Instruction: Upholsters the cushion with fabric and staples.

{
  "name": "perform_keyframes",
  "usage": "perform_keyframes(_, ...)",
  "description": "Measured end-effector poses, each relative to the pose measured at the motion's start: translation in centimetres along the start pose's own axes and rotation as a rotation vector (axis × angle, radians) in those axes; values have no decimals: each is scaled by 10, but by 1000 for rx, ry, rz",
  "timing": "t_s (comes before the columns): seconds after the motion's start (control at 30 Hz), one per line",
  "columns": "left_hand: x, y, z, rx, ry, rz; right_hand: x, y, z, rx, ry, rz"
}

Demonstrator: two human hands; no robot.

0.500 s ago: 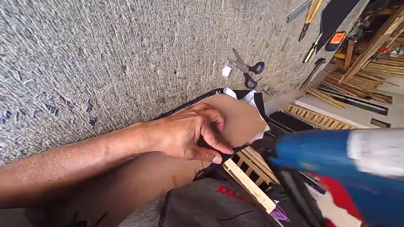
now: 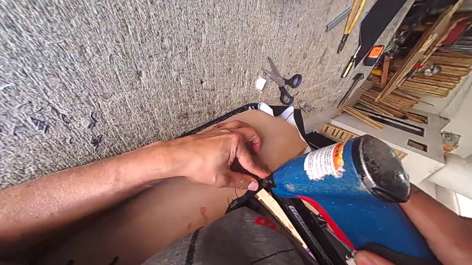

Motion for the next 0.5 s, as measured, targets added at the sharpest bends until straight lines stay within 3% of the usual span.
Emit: perform_keyframes(0.5, -1, 3, 0, 12, 29, -48, 5, 15, -5, 11, 40, 62)
Point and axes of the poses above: each hand's wrist, its own z-axis away from the middle knuckle, its own y-axis out of the palm, x = y × z, the point moved 9 cm from there along -z, towards the middle knuckle, and after that the axes turned 15 degrees about -z, right-handed, at the moved point
